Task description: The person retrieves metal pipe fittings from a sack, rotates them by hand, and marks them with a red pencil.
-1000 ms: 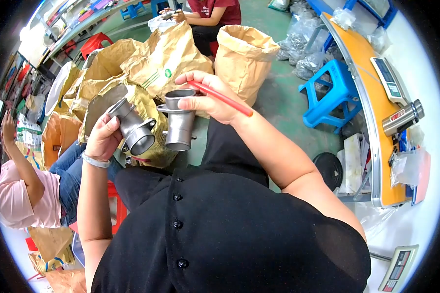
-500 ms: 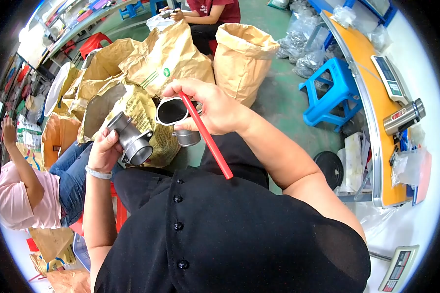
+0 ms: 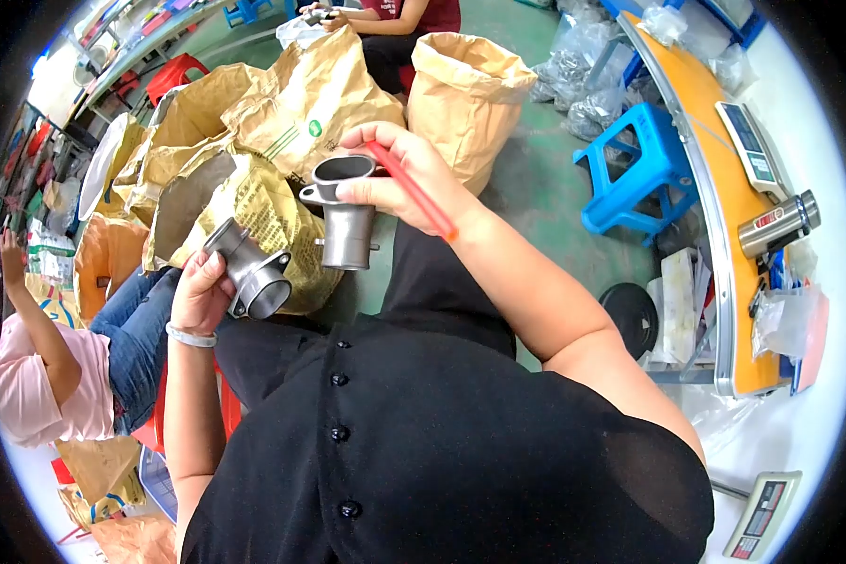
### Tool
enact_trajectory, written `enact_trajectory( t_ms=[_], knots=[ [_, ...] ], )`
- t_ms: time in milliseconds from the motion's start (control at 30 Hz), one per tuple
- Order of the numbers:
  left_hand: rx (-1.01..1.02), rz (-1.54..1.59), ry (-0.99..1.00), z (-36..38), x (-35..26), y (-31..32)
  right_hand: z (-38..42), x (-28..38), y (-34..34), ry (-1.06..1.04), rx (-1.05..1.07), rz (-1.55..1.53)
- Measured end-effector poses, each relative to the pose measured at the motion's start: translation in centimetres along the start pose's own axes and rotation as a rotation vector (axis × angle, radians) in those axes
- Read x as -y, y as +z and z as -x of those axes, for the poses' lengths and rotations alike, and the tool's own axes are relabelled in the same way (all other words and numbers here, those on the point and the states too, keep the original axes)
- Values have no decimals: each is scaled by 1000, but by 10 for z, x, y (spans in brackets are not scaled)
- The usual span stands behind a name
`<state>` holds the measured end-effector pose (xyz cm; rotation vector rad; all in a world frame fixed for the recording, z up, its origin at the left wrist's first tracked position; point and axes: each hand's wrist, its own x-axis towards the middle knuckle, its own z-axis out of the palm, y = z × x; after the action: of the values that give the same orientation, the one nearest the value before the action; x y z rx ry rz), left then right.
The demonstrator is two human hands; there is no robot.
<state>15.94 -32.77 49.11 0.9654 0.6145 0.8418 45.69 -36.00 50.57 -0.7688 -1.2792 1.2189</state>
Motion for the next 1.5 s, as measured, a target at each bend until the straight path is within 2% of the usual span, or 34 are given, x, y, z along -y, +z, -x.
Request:
enact_trajectory(
  t_ms=[67, 333, 533, 667, 833, 933, 967, 1067, 1100, 1133, 1267, 1333, 1433, 1500],
  knots=[
    [-2, 23, -8, 1, 4, -4, -2, -8, -4, 53, -52, -153],
    [-61, 76, -30, 5, 12, -11, -4, -23, -12, 196, -189, -253],
    [3, 73, -66, 4, 14, -17, -8, -29, -15, 379, -217, -505],
    [-41, 89, -47, 3, 20, -14, -13, -37, -21, 365, -215, -621],
    [-81, 152, -58, 1, 30, -18, -12, -34, -19, 365, -251, -537],
    [-69, 315, -124, -1, 34, -12, -13, -36, -20, 343, -247, -491],
    [-138, 387, -109, -3, 40, -15, -13, -34, -16, 335, -269, -469],
    [-48, 579, -127, -10, 53, -22, -15, -33, -14, 303, -240, -437],
    [56, 741, -183, -13, 53, -11, -17, -33, -14, 291, -214, -430],
    [50, 878, -255, -13, 54, -4, -18, -34, -12, 262, -194, -454],
    [238, 914, -249, -12, 59, 28, -26, -46, -9, 162, -39, -567],
    [445, 879, -172, -15, 62, 43, -33, -51, -4, 102, 67, -651],
    [652, 989, -138, -26, 56, 62, -45, -60, 3, -2, 241, -769],
    [639, 997, -142, -29, 53, 66, -48, -58, 9, -20, 316, -835]
  ],
)
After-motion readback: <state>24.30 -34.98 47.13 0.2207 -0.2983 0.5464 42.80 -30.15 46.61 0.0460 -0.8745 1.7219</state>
